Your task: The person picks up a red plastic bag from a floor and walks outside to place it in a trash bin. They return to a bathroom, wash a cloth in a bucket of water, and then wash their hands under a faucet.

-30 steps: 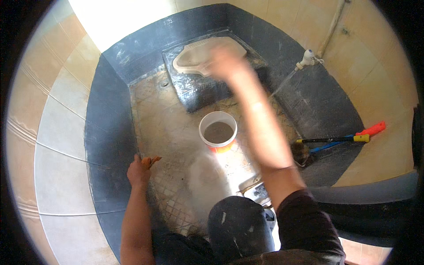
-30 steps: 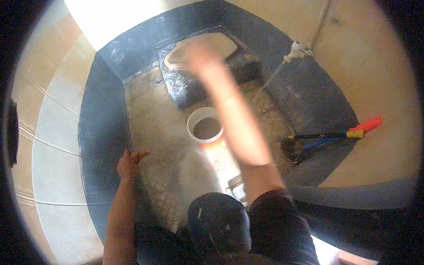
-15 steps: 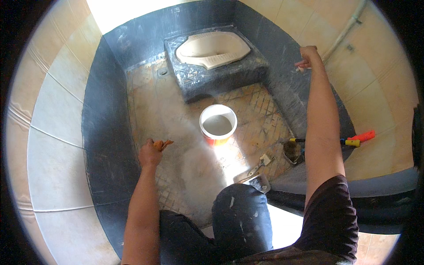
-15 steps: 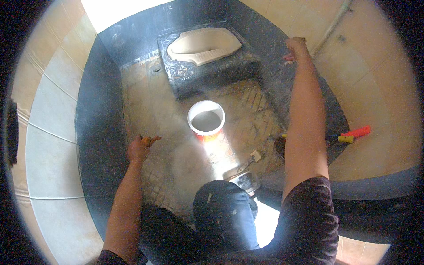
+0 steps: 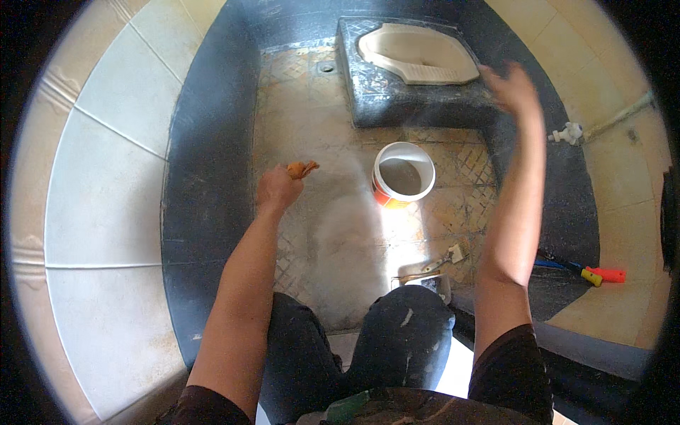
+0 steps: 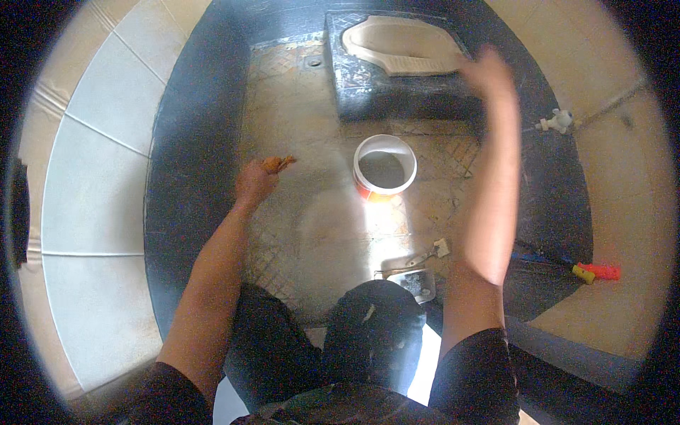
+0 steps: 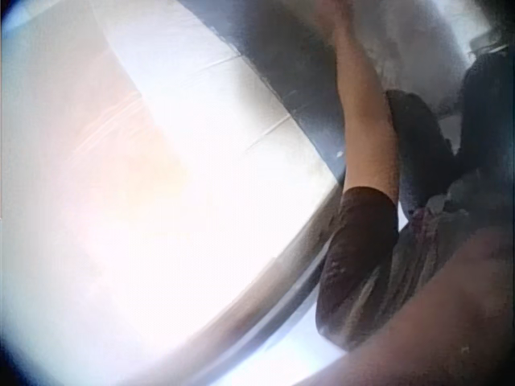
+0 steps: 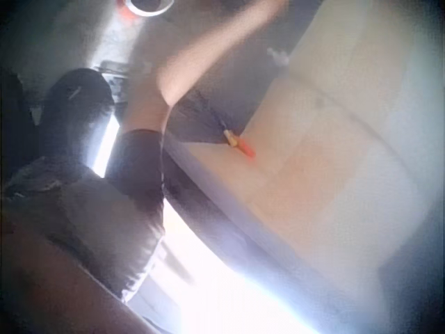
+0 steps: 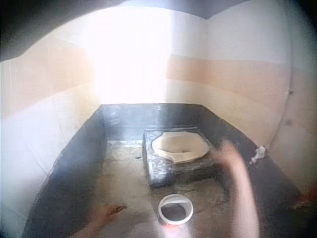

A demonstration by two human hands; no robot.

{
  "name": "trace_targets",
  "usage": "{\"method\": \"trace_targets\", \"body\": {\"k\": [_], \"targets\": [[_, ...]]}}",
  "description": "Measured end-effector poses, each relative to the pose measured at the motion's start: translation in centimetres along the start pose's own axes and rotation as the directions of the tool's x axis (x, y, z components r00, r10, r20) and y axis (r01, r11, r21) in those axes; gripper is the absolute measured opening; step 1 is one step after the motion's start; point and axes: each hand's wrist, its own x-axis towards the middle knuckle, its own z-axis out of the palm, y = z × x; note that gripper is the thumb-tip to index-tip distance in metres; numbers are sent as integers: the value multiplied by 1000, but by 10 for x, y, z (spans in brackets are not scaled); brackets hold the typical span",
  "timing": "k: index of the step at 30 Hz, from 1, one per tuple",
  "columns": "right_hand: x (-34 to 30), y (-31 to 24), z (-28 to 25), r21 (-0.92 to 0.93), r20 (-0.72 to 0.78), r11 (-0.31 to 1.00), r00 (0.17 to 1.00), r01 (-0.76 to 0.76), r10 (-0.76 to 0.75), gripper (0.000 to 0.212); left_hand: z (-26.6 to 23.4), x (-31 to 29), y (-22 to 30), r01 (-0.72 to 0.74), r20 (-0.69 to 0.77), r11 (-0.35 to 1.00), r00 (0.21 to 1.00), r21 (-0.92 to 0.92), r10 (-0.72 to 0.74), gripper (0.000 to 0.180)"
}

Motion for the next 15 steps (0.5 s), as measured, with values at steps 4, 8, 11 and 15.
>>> {"method": "trace_targets", "body": {"k": [4,8,11,15], "targets": [[-99,-191,56,481,506,775,592,410,-627,83,-2,9,-20,-16,-94,998,996,-59,11,33],[-197,-231,155,305,484,330,153,893,-862,61,-19,0,9,-229,-124,934,972,-273,202,35],[-229,-232,180,473,120,320,299,821,-947,26,-14,12,-11,-285,-116,954,955,-90,274,32],[-239,-231,189,258,231,450,397,855,-888,19,-16,-8,10,-236,-118,970,967,-64,228,28]]}}
